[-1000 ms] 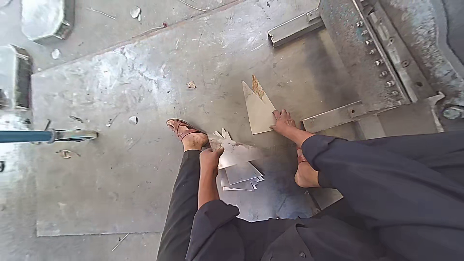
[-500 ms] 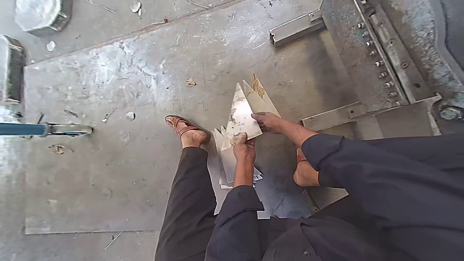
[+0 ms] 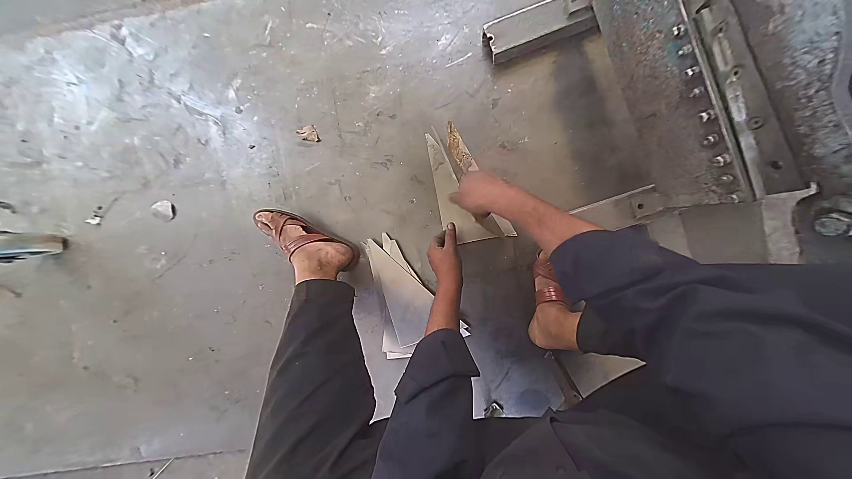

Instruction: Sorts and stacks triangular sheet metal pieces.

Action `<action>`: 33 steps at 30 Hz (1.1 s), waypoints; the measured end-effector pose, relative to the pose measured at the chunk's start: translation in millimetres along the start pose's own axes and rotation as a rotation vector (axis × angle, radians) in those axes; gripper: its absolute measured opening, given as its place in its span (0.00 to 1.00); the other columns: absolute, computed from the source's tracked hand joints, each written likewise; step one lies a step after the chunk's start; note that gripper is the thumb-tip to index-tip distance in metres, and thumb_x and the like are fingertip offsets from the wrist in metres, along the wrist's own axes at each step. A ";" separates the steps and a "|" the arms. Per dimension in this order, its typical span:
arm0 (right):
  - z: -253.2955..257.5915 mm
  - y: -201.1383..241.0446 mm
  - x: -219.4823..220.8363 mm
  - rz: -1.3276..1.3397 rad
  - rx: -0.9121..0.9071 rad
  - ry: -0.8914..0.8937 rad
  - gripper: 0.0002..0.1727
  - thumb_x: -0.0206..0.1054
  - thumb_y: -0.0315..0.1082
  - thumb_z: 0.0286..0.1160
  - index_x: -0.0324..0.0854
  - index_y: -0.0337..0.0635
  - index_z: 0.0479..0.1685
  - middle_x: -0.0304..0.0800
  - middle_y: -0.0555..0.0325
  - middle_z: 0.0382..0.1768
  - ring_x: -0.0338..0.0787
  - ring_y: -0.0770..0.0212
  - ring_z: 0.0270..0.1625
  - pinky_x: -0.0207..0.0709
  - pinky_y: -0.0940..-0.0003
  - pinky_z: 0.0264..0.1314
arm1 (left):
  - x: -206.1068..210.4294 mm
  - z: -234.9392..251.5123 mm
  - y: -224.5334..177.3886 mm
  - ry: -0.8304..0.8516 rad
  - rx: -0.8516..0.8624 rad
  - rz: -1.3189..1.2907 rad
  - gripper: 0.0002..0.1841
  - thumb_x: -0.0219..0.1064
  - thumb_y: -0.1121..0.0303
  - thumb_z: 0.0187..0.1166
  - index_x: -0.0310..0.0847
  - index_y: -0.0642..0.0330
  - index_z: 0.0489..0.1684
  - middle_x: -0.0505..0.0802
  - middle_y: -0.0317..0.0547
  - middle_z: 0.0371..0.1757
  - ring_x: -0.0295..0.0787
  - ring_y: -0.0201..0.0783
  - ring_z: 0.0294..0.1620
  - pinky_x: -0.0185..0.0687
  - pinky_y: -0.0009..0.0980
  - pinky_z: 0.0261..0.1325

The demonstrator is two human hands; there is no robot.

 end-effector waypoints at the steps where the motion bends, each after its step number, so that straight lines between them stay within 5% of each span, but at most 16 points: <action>1: 4.9 -4.1 9.9 0.039 0.025 -0.069 0.36 0.52 0.62 0.88 0.82 0.32 0.58 0.87 0.35 0.59 0.88 0.38 0.64 0.79 0.34 0.60 | -2.5 4.8 -9.5 -0.057 0.012 0.042 0.28 0.56 0.48 0.91 0.84 0.71 0.57 0.91 0.63 0.50 0.90 0.53 0.52 0.84 0.53 0.59; 5: 33.9 -47.8 63.7 0.125 0.127 -0.363 0.36 0.62 0.57 0.83 0.75 0.39 0.79 0.76 0.38 0.77 0.80 0.37 0.75 0.78 0.35 0.67 | -42.4 -46.6 -144.2 -0.087 -0.164 0.372 0.27 0.41 0.62 0.98 0.77 0.83 0.61 0.85 0.75 0.61 0.80 0.58 0.62 0.68 0.46 0.71; 7: 43.8 -77.3 81.5 0.120 0.174 -0.426 0.41 0.70 0.57 0.77 0.71 0.36 0.81 0.74 0.34 0.77 0.76 0.34 0.78 0.77 0.35 0.68 | -46.2 -56.6 -179.1 -0.168 -0.082 0.460 0.23 0.45 0.66 0.96 0.78 0.83 0.61 0.85 0.75 0.64 0.80 0.58 0.67 0.68 0.45 0.74; 9: 42.9 -93.2 101.3 0.106 0.201 -0.454 0.47 0.76 0.55 0.70 0.67 0.35 0.85 0.72 0.34 0.78 0.73 0.34 0.80 0.77 0.38 0.69 | -42.2 -63.3 -193.5 -0.091 -0.083 0.551 0.22 0.47 0.68 0.95 0.73 0.80 0.72 0.80 0.72 0.76 0.74 0.59 0.79 0.62 0.44 0.82; 12: 40.5 -92.8 110.4 0.188 0.223 -0.473 0.48 0.79 0.53 0.66 0.66 0.35 0.85 0.71 0.33 0.78 0.73 0.35 0.80 0.76 0.40 0.72 | -36.5 -77.9 -217.6 -0.058 -0.164 0.753 0.23 0.60 0.65 0.89 0.72 0.75 0.75 0.79 0.67 0.78 0.74 0.55 0.79 0.65 0.43 0.81; 17: 42.7 -104.9 101.5 0.515 0.341 -0.448 0.38 0.75 0.51 0.73 0.74 0.36 0.77 0.81 0.34 0.70 0.83 0.37 0.72 0.76 0.38 0.72 | -14.7 -88.3 -225.0 -0.043 -0.224 0.815 0.26 0.70 0.72 0.79 0.72 0.74 0.76 0.76 0.70 0.78 0.73 0.58 0.78 0.69 0.43 0.78; 20: 45.5 -107.6 107.8 0.556 0.374 -0.399 0.32 0.76 0.52 0.71 0.81 0.39 0.69 0.86 0.37 0.64 0.85 0.39 0.69 0.77 0.36 0.69 | -14.6 -92.3 -229.1 -0.056 -0.248 0.759 0.22 0.71 0.73 0.78 0.78 0.72 0.69 0.83 0.69 0.71 0.78 0.58 0.74 0.72 0.46 0.75; 26: 33.8 -108.2 101.5 0.677 0.457 -0.302 0.33 0.77 0.54 0.70 0.83 0.32 0.62 0.87 0.34 0.62 0.86 0.38 0.68 0.76 0.36 0.69 | -15.5 -94.7 -235.2 -0.052 -0.253 0.697 0.22 0.74 0.73 0.76 0.79 0.74 0.66 0.87 0.70 0.64 0.83 0.60 0.67 0.76 0.49 0.70; 29: 37.3 -112.4 103.1 0.692 0.462 -0.278 0.35 0.80 0.53 0.67 0.82 0.30 0.61 0.86 0.33 0.62 0.85 0.37 0.69 0.76 0.36 0.70 | -10.7 -118.6 -259.4 0.060 -0.314 0.631 0.21 0.70 0.74 0.80 0.76 0.81 0.67 0.85 0.73 0.67 0.81 0.59 0.71 0.70 0.46 0.76; 33: 45.8 -119.1 108.7 0.771 0.426 -0.235 0.39 0.83 0.55 0.62 0.82 0.30 0.62 0.86 0.33 0.61 0.84 0.37 0.68 0.74 0.34 0.71 | -19.5 -97.5 -233.4 0.118 -0.334 0.343 0.13 0.60 0.79 0.85 0.78 0.75 0.63 0.91 0.63 0.54 0.89 0.48 0.51 0.81 0.39 0.63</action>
Point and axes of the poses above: each hand's wrist, its own z-axis towards the middle knuckle, its own x-axis out of the palm, y = z × x, the point moved 3 cm from there along z, towards the middle knuckle
